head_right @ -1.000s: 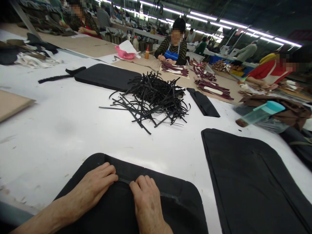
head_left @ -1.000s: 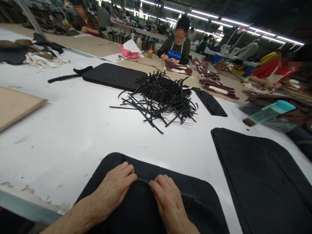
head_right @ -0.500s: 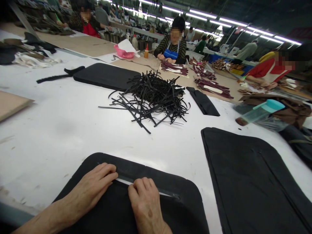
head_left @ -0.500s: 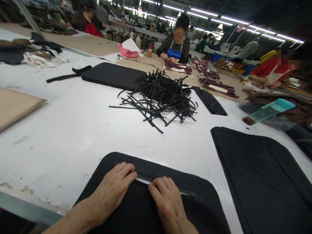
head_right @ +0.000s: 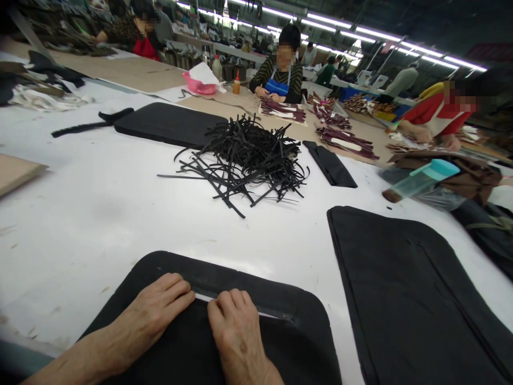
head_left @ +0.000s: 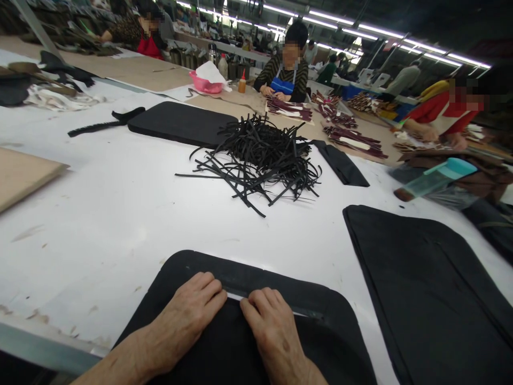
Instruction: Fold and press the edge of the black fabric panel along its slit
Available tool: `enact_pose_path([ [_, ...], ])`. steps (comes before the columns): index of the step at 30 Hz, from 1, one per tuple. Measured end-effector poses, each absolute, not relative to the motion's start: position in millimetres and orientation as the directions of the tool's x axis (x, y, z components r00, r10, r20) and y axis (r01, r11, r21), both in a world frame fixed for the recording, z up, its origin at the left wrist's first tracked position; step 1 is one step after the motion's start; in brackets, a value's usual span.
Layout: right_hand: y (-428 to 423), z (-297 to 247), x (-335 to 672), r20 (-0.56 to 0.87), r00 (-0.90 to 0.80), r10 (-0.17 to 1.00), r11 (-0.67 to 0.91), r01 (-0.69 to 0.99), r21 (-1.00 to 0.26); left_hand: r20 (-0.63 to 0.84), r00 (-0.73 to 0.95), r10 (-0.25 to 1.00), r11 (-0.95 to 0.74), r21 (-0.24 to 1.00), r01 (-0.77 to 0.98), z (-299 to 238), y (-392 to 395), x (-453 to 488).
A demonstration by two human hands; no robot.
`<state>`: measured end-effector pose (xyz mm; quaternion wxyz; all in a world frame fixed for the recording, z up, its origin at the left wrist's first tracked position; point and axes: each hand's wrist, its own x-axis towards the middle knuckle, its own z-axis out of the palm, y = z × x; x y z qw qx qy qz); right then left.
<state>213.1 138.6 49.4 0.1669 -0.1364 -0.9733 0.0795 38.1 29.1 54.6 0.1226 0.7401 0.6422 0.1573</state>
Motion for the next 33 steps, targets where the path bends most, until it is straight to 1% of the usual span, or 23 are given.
enact_pose_path([
  [4, 138.6, 51.5, 213.3, 0.264, -0.920, 0.289, 0.952, 0.247, -0.182, 0.065, 0.141, 0.988, -0.156, 0.384, 0.910, 53.9, 32.5, 42.0],
  [7, 138.1, 51.3, 212.7, 0.298, -0.910, 0.287, 0.952, 0.235, -0.197, 0.042, 0.157, 0.987, -0.160, 0.403, 0.901, 50.9, 34.4, 45.9],
  [11, 137.1, 48.5, 211.3, 0.329, -0.896, 0.298, 0.949, 0.240, -0.205, 0.064, 0.191, 0.980, -0.201, 0.357, 0.912, 48.1, 35.7, 49.9],
  [14, 135.9, 47.1, 211.6, 0.361, -0.889, 0.284, 0.954, 0.221, -0.204, 0.067, 0.216, 0.974, -0.225, 0.330, 0.917, 49.3, 35.0, 50.5],
  [18, 133.4, 45.3, 214.6, 0.332, -0.908, 0.255, 0.963, 0.208, -0.169, 0.090, 0.269, 0.959, -0.283, 0.238, 0.929, 51.2, 31.6, 48.2],
  [20, 132.1, 43.8, 216.1, 0.297, -0.922, 0.249, 0.966, 0.214, -0.148, 0.082, 0.312, 0.946, -0.322, 0.183, 0.929, 51.1, 29.8, 46.2],
  [22, 131.3, 42.6, 216.7, 0.297, -0.924, 0.241, 0.969, 0.213, -0.123, 0.079, 0.336, 0.938, -0.345, 0.143, 0.928, 50.6, 28.3, 44.0],
  [27, 130.8, 43.8, 214.7, 0.335, -0.919, 0.208, 0.978, 0.186, -0.097, 0.153, 0.370, 0.916, -0.384, 0.081, 0.920, 49.7, 24.2, 38.5],
  [33, 129.5, 41.6, 213.9, 0.337, -0.920, 0.201, 0.980, 0.187, -0.074, 0.150, 0.381, 0.912, -0.387, 0.013, 0.922, 50.4, 15.4, 28.5],
])
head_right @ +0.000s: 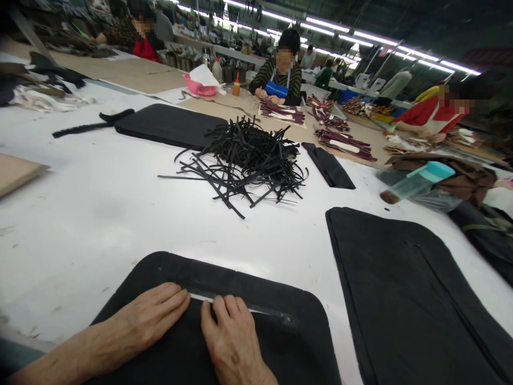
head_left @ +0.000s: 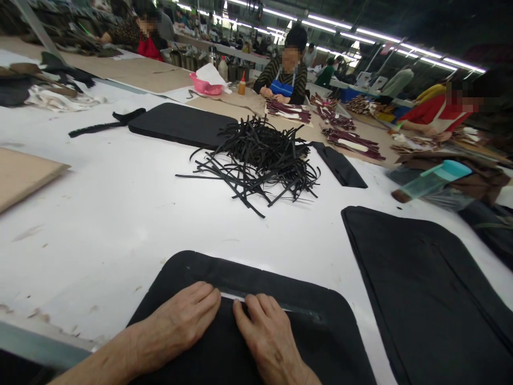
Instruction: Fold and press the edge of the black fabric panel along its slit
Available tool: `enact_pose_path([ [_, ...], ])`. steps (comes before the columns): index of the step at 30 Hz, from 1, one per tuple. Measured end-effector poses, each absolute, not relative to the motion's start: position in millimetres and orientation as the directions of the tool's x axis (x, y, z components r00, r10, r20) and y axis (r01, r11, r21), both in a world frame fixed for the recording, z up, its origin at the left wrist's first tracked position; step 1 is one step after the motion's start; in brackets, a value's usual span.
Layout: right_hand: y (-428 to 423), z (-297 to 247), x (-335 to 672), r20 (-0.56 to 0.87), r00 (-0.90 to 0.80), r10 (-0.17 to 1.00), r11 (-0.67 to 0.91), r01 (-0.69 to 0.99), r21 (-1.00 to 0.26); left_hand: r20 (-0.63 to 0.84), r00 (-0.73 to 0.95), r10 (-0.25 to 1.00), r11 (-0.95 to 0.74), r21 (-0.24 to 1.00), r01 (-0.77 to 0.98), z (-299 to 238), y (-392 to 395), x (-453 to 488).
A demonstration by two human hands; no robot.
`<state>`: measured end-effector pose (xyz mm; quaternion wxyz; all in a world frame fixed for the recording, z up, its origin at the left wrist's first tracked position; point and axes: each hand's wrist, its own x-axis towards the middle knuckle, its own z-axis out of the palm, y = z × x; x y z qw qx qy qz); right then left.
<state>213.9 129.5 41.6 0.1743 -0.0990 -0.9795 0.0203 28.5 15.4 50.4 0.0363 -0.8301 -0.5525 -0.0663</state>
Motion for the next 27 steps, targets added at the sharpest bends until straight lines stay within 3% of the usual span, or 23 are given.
enact_pose_path([
  [18, 129.8, 42.6, 215.6, 0.367, -0.917, 0.156, 0.988, 0.146, -0.054, 0.182, 0.315, 0.931, -0.314, -0.033, 0.949, 63.0, -7.9, -2.6],
  [24, 128.0, 38.2, 217.1, 0.387, -0.909, 0.152, 0.987, 0.163, -0.006, 0.107, 0.115, 0.988, -0.105, -0.089, 0.990, 58.6, -17.0, -4.7],
  [27, 127.5, 34.1, 218.2, 0.381, -0.912, 0.150, 0.987, 0.163, 0.002, 0.026, -0.043, 0.999, 0.047, -0.194, 0.980, 56.5, -18.3, -3.7],
])
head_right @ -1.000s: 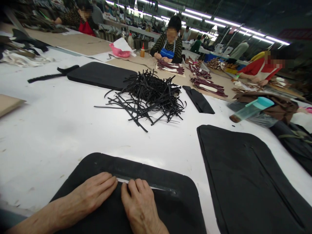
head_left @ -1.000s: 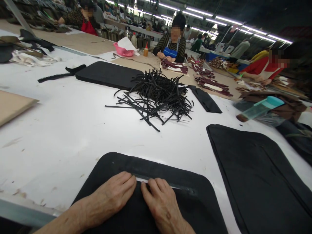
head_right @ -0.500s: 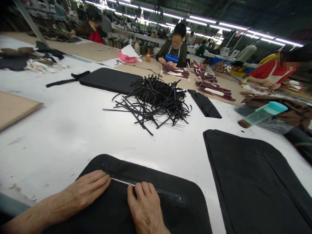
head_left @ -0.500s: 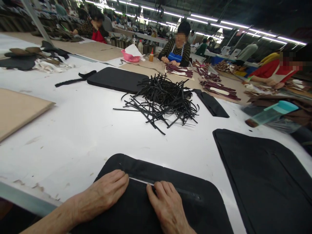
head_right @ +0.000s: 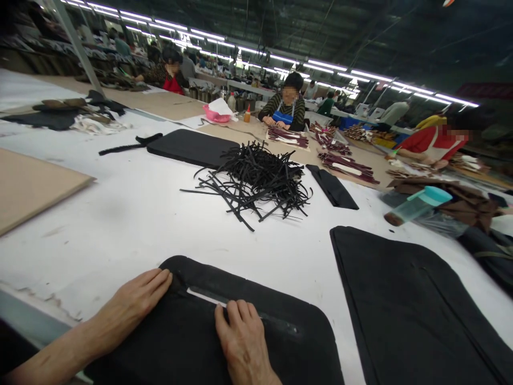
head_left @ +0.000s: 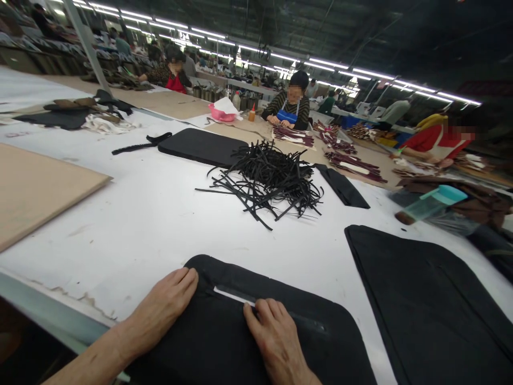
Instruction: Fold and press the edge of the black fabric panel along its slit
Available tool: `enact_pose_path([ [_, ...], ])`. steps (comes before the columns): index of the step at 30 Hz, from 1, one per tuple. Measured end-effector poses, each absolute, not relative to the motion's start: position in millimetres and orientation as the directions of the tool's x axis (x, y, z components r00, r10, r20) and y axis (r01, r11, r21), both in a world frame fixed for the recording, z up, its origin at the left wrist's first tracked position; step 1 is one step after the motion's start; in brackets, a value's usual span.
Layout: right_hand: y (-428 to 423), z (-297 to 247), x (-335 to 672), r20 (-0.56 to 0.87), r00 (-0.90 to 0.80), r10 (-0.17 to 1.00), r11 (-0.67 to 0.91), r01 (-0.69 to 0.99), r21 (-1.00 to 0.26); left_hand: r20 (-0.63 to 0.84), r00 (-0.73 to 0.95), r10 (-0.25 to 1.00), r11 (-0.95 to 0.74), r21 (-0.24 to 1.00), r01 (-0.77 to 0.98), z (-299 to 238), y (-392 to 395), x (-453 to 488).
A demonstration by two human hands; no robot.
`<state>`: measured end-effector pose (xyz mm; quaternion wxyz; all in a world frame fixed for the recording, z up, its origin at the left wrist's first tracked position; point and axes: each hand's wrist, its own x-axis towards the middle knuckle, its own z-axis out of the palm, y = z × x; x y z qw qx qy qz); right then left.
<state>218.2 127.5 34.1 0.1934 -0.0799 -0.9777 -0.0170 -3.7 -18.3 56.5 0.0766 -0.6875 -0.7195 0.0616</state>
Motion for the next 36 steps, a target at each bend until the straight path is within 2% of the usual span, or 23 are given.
enact_pose_path([
  [4, 127.1, 33.5, 219.0, 0.364, -0.918, 0.157, 0.984, 0.176, 0.020, 0.022, -0.185, 0.983, 0.183, -0.288, 0.940, 57.6, -19.1, 0.7],
  [7, 126.6, 37.0, 218.9, 0.354, -0.922, 0.157, 0.985, 0.172, 0.012, 0.119, -0.205, 0.971, 0.230, -0.258, 0.938, 61.3, -18.5, 12.8],
  [9, 126.3, 39.0, 218.7, 0.350, -0.923, 0.161, 0.985, 0.170, -0.006, 0.263, -0.091, 0.961, 0.139, -0.167, 0.976, 62.2, -15.4, 26.7],
  [12, 126.2, 39.0, 218.4, 0.363, -0.916, 0.173, 0.984, 0.175, -0.026, 0.407, 0.152, 0.901, -0.133, -0.074, 0.988, 57.9, -7.4, 48.5],
  [14, 126.4, 37.4, 218.3, 0.374, -0.910, 0.178, 0.983, 0.178, -0.034, 0.416, 0.210, 0.885, -0.202, -0.062, 0.977, 52.9, -3.2, 57.2],
  [17, 126.8, 35.2, 218.0, 0.385, -0.903, 0.188, 0.982, 0.185, -0.045, 0.408, 0.205, 0.889, -0.202, -0.050, 0.978, 47.6, -3.1, 55.9],
  [22, 127.5, 37.2, 218.2, 0.376, -0.908, 0.187, 0.982, 0.186, -0.040, 0.282, 0.211, 0.936, -0.216, -0.013, 0.976, 45.9, -14.6, 35.3],
  [26, 126.2, 42.1, 220.9, 0.288, -0.936, 0.201, 0.979, 0.199, -0.037, 0.230, 0.221, 0.948, -0.216, -0.045, 0.975, 41.5, -24.1, 25.5],
  [32, 123.4, 45.6, 223.6, 0.217, -0.948, 0.232, 0.973, 0.230, -0.036, 0.282, 0.211, 0.936, -0.179, -0.137, 0.974, 42.0, -29.1, 15.2],
  [36, 123.0, 47.1, 223.6, 0.226, -0.944, 0.242, 0.970, 0.241, -0.033, 0.320, 0.174, 0.931, -0.137, -0.134, 0.981, 44.7, -26.9, 13.8],
])
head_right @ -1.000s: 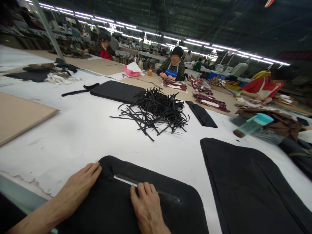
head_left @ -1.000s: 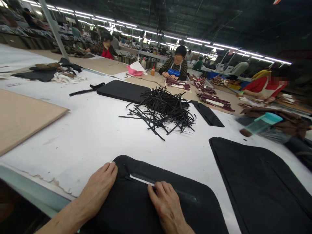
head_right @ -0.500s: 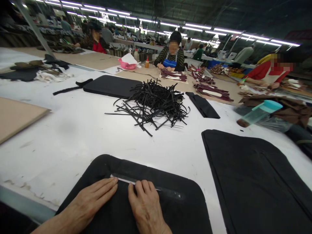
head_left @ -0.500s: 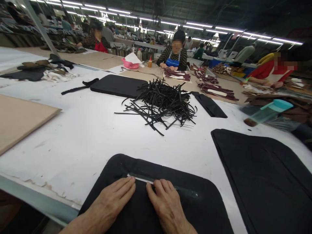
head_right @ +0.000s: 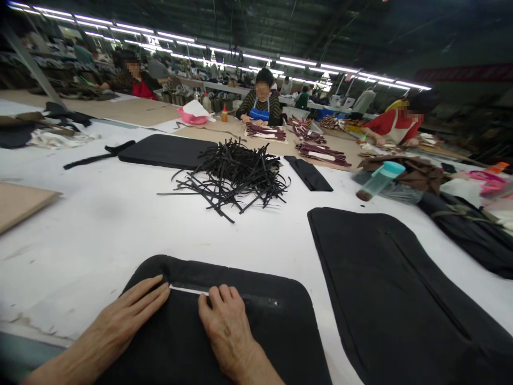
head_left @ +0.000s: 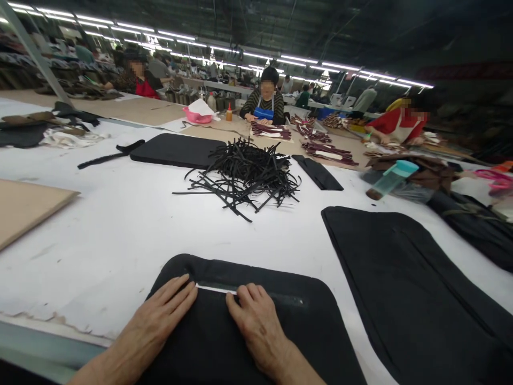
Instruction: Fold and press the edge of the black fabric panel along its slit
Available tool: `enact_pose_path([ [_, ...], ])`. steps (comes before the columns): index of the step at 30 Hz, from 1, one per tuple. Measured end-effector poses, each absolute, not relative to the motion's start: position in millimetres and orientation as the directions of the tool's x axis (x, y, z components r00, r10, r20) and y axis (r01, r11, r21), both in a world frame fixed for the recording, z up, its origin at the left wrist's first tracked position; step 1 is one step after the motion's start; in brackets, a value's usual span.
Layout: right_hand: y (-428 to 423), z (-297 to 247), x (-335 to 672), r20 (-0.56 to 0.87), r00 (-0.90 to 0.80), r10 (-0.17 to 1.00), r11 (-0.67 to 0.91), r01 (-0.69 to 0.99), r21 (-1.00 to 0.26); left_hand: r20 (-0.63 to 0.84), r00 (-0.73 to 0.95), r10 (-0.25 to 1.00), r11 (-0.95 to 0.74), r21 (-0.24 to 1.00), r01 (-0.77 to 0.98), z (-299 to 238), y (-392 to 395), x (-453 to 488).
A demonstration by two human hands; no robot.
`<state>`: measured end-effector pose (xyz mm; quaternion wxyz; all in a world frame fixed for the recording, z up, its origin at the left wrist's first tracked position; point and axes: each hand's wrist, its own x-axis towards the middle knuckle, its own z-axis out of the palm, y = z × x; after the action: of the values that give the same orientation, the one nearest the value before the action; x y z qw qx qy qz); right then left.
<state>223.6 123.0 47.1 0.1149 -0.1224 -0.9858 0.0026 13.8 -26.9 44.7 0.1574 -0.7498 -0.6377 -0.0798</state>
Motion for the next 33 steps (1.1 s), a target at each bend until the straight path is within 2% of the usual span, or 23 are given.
enact_pose_path([
  [3, 122.7, 49.0, 223.8, 0.241, -0.942, 0.234, 0.972, 0.233, -0.032, 0.419, 0.065, 0.906, -0.044, -0.060, 0.997, 45.4, -18.9, 28.7],
  [6, 122.2, 48.9, 224.1, 0.260, -0.937, 0.233, 0.971, 0.236, -0.017, 0.472, 0.086, 0.878, -0.139, 0.078, 0.987, 45.7, -5.3, 55.9],
  [8, 122.3, 46.8, 224.7, 0.270, -0.932, 0.243, 0.968, 0.249, -0.010, 0.433, 0.107, 0.895, -0.200, 0.174, 0.964, 45.0, 3.8, 72.5],
  [11, 123.0, 42.0, 225.9, 0.282, -0.928, 0.244, 0.968, 0.252, -0.008, 0.360, 0.046, 0.932, -0.142, 0.244, 0.959, 42.4, 12.4, 85.5],
  [17, 121.6, 38.5, 227.2, 0.318, -0.916, 0.247, 0.964, 0.266, 0.019, 0.309, -0.046, 0.950, -0.024, 0.219, 0.976, 42.8, 12.4, 93.3],
  [24, 127.4, 46.2, 244.7, 0.321, -0.904, 0.284, 0.948, 0.314, 0.044, 0.272, -0.087, 0.958, 0.057, 0.114, 0.992, 48.7, 12.9, 104.4],
  [30, 138.0, 46.5, 258.0, 0.255, -0.917, 0.307, 0.949, 0.314, -0.017, 0.234, -0.077, 0.969, 0.068, 0.048, 0.997, 37.2, 18.4, 109.1],
  [33, 141.0, 45.9, 256.7, 0.221, -0.930, 0.293, 0.956, 0.289, -0.053, 0.249, -0.032, 0.968, 0.042, -0.037, 0.998, 26.0, 23.7, 113.7],
])
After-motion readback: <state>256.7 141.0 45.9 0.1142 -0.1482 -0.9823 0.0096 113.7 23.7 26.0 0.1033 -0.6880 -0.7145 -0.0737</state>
